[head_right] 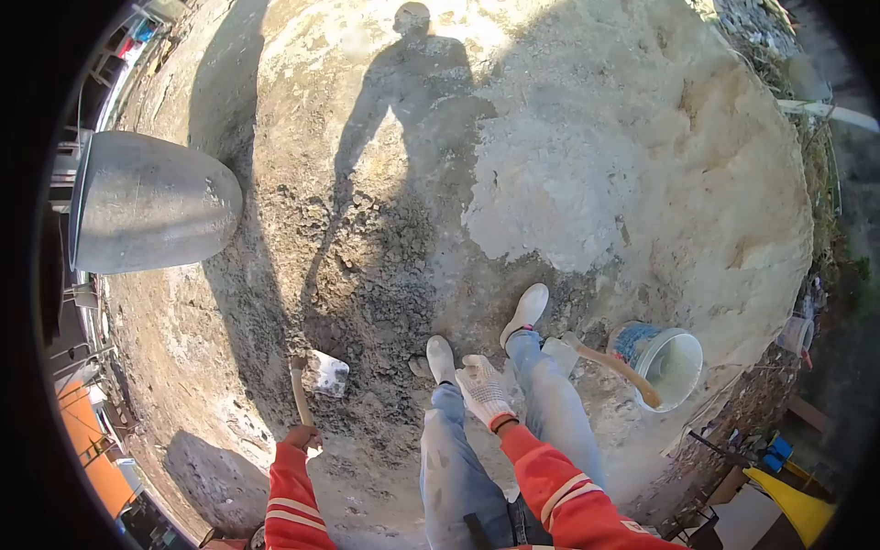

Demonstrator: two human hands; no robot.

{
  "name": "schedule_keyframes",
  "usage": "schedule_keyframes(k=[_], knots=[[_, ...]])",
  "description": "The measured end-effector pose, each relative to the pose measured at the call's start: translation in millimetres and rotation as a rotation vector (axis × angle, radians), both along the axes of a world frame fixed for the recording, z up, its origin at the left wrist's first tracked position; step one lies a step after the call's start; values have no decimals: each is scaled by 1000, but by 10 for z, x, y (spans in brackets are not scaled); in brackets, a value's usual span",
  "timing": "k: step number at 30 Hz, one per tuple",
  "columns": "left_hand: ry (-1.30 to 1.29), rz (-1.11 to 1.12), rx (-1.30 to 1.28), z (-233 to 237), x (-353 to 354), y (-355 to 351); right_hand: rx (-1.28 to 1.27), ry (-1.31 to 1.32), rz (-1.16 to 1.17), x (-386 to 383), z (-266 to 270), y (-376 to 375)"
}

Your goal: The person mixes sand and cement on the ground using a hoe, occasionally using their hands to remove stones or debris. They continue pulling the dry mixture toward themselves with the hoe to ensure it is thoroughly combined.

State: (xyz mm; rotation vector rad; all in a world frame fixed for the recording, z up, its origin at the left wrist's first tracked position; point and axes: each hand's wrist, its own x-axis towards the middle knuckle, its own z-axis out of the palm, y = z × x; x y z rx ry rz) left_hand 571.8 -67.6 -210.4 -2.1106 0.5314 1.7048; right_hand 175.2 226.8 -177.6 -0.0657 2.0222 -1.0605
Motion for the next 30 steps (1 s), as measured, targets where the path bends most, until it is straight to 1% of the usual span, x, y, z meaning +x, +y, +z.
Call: schedule_keyframes(k=[1,2,3,4,5,6,7,8,9,10,11,12,13,14,15,16,17,18,19,20,21,22,23,24,25,26,27,28,29,30], knots=[[-37,-32,-38,182,-212,80,62,0,118,137,-203,-185],[-48,-164,-49,481,-479,198,-36,-107,60,289,-258,-397],[-65,-296,-58,770,-709,303,-50,-166,117,365,-294,-552],[-29,-383,-10,903,-750,403,-65,-223,176,440,-329,-707],[17,-395,-39,1186,-974,566,5,-231,347,444,-340,-801],[13,-575,-62,1619,-1493,761,-79,-696,95,437,-304,-856],[-29,-833,-161,1828,-1709,994,-172,-1159,-165,390,-256,-897],[14,-1178,-327,2006,-1902,1203,-97,-1192,-210,238,-98,-928],[65,-1517,-494,2145,-2128,1408,-82,-1254,-298,66,-16,-893],[26,-1593,-383,2289,-2399,1623,-64,-1312,-389,-106,70,-859],[-19,-1669,-266,2380,-2665,1785,-81,-1327,-408,-424,180,-816],[-33,-1696,-255,2400,-2972,1866,-188,-1346,-691,-841,382,-742],[9,-1688,-301,2410,-3343,1935,-287,-1350,-974,-1163,479,-605],[46,-1677,-348,2427,-3709,1992,-397,-1253,-1037,-1313,192,-401],[135,-1660,-353,2312,-4030,2038,-425,-1200,-1099,-1542,12,-198],[227,-1643,-361,2088,-4341,2061,-456,-1142,-1163,-1872,-114,-1],[309,-1680,-378,1864,-4705,2176,-337,-1041,-1271,-2495,122,220],[395,-1722,-392,1608,-5058,2346,-321,-919,-1270,-2812,-81,484],[466,-1738,-401,1302,-5338,2538,-356,-846,-1328,-3190,-171,778],[588,-1731,-443,972,-5631,2765,-436,-701,-1356,-3542,-298,1112],[619,-1696,-419,836,-6087,3051,-410,-619,-1501,-4052,-65,1395],[746,-1702,-433,618,-6431,3317,-429,-437,-1454,-4357,-177,1784],[814,-1708,-507,587,-6862,3611,-444,-290,-1444,-4795,159,2066],[931,-1650,-433,475,-7255,3861,-468,-158,-1465,-5144,454,2336],[1069,-1590,-500,258,-7529,4149,-490,27,-1426,-5438,601,2654],[1135,-1613,-491,430,-8040,4389,-513,188,-1353,-5710,855,2916],[1284,-1554,-568,471,-8429,4637,-453,392,-1372,-5956,1155,3067],[1372,-1511,-592,557,-8811,4873,-389,595,-1381,-6162,1350,3194],[1413,-1519,-602,672,-9170,5085,-380,597,-1393,-6329,1386,3330],[1455,-1527,-612,779,-9491,5272,-257,678,-1386,-6477,1396,3489]])
